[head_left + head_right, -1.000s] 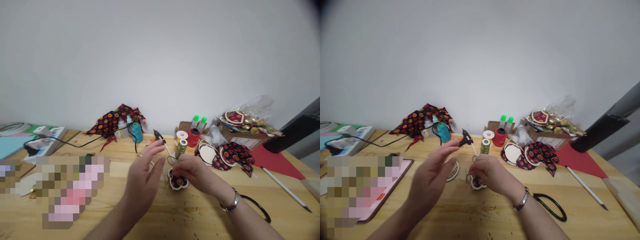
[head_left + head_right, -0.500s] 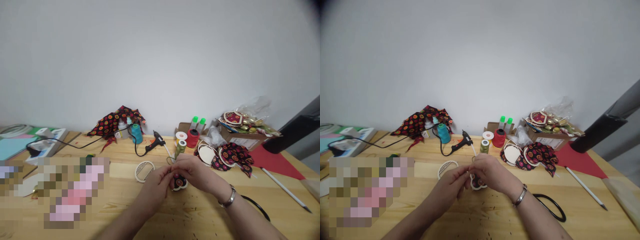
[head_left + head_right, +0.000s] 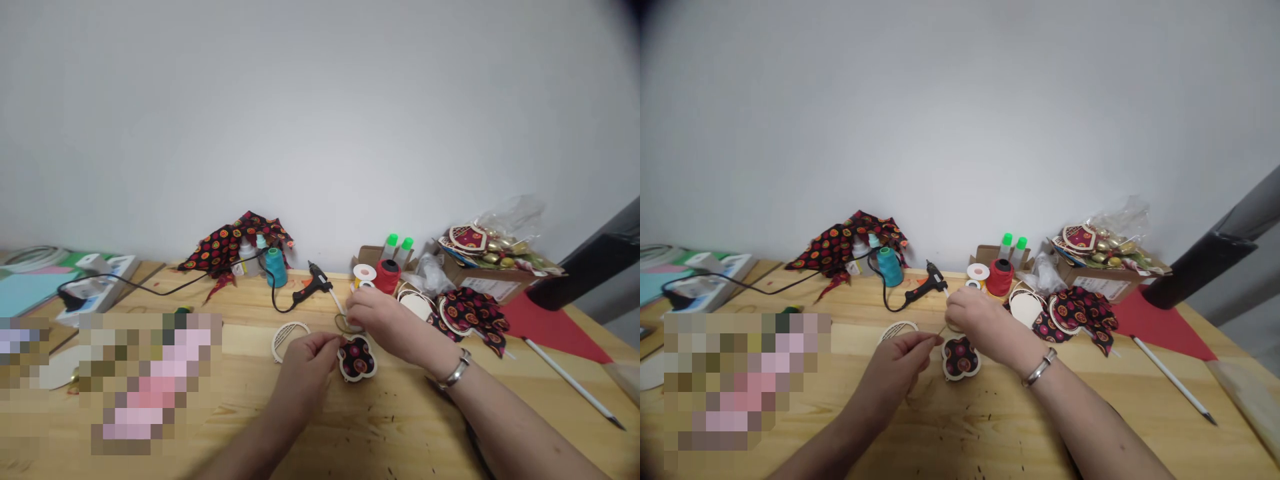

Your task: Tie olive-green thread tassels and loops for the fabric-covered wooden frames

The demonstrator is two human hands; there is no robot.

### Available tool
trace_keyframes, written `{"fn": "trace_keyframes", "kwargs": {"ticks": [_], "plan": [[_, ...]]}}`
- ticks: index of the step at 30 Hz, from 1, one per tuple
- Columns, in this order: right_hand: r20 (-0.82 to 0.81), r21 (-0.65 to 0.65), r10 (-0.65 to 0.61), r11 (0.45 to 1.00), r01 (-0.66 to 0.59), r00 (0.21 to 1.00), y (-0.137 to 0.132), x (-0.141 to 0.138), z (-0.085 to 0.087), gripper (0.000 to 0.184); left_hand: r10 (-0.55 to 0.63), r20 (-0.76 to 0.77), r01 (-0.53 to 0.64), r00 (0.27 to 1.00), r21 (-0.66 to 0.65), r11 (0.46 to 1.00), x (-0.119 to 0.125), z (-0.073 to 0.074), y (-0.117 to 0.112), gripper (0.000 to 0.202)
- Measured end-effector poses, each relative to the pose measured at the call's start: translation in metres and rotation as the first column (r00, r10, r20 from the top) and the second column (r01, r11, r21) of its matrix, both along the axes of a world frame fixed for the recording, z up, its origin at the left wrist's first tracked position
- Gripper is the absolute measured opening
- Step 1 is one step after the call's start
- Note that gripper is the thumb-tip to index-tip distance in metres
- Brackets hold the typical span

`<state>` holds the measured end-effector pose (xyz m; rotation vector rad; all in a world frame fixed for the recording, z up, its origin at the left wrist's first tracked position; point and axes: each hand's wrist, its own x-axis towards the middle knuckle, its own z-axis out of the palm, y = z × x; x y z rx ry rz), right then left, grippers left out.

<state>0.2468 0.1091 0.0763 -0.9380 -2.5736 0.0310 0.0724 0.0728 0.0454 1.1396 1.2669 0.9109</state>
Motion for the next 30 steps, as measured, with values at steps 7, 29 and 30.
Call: {"fn": "trace_keyframes", "kwargs": {"ticks": [7,29,30], "plan": [[-0.072,0.109,-0.09,0.989,0.097,0.993,0.027,0.001,0.003,0.018,0.058,0.089,-0.057,0.994,-0.015,0.998,-0.003,-0.003,0.004,0.028],[-0.582,-0.201,-0.485,0.864,0.463,0.653,0.053,0.005,-0.004,0.012,0.15,0.218,-0.144,0.964,-0.046,0.989,-0.002,-0.003,0.007,0.031],[-0.607,-0.233,-0.504,0.852,0.469,0.614,0.053,0.007,-0.002,0.013,0.153,0.22,-0.146,0.963,-0.048,0.988,-0.003,-0.003,0.006,0.032]]}}
